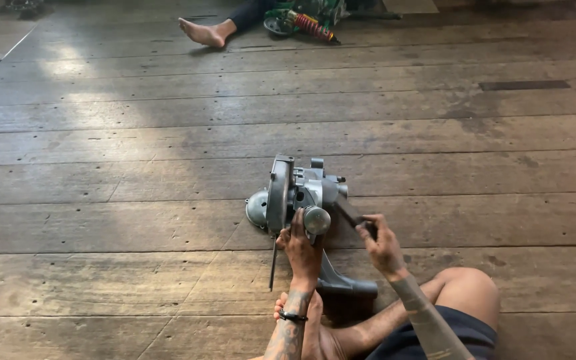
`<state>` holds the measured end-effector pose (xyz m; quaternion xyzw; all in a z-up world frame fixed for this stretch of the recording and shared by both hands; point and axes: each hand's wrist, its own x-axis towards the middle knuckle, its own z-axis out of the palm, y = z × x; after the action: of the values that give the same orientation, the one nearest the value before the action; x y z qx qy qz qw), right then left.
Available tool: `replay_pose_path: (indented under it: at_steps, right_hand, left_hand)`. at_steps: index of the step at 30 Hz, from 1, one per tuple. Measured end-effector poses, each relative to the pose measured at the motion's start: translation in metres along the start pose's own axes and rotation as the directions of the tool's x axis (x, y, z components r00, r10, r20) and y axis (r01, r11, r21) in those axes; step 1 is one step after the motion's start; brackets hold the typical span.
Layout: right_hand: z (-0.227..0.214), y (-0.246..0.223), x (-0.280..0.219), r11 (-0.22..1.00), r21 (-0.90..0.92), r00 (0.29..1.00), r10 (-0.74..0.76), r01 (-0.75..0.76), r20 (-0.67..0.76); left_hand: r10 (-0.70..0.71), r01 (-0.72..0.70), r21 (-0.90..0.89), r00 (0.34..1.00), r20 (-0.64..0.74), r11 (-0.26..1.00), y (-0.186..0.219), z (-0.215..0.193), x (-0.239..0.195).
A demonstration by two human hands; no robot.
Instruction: Sanding the exterior surface of a motorcycle engine crankcase using a manual hand file.
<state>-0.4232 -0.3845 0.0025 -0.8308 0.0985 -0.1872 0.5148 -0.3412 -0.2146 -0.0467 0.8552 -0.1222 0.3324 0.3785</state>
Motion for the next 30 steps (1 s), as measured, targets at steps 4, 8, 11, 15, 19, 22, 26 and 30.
replay_pose_path:
  at_steps: [4, 8, 11, 15, 19, 22, 26, 30]
  right_hand:
    - [0.001, -0.004, -0.021, 0.991, 0.124, 0.998, 0.061, -0.058, -0.021]
    - [0.025, -0.007, -0.07, 0.996, 0.07, 0.991, 0.04, -0.049, 0.128]
    - [0.025, -0.041, -0.087, 0.995, 0.064, 0.99, -0.086, 0.079, 0.114]
    - [0.016, -0.016, -0.056, 0.998, 0.02, 0.996, -0.059, 0.06, -0.07]
    - [-0.016, -0.032, -0.042, 0.828, 0.561, 0.965, 0.145, 0.002, -0.219]
    - [-0.029, -0.033, -0.065, 0.86, 0.499, 0.993, -0.06, 0.105, -0.105]
    - [-0.036, 0.068, -0.04, 0.756, 0.647, 0.948, 0.27, -0.099, -0.17]
    - [-0.045, 0.038, 0.022, 0.788, 0.615, 0.937, 0.211, 0.005, -0.278]
  left_hand:
    - [0.014, -0.014, -0.004, 0.997, 0.071, 1.0, 0.002, -0.01, 0.007]
    - [0.035, -0.035, -0.001, 0.991, 0.128, 0.999, 0.0, -0.01, 0.004]
    - [0.035, -0.032, -0.02, 0.987, 0.155, 0.999, 0.002, -0.017, 0.002]
    - [0.034, -0.031, -0.022, 0.989, 0.146, 0.999, 0.0, -0.011, 0.002]
    - [0.004, -0.004, 0.001, 0.994, 0.111, 1.0, 0.002, -0.017, -0.002]
    - [-0.018, 0.014, 0.027, 0.986, 0.166, 1.0, 0.004, -0.022, -0.009]
    - [-0.008, 0.006, 0.008, 0.988, 0.152, 1.0, 0.005, -0.022, -0.003]
    - [0.005, -0.003, -0.014, 0.99, 0.141, 1.0, 0.0, -0.016, -0.007]
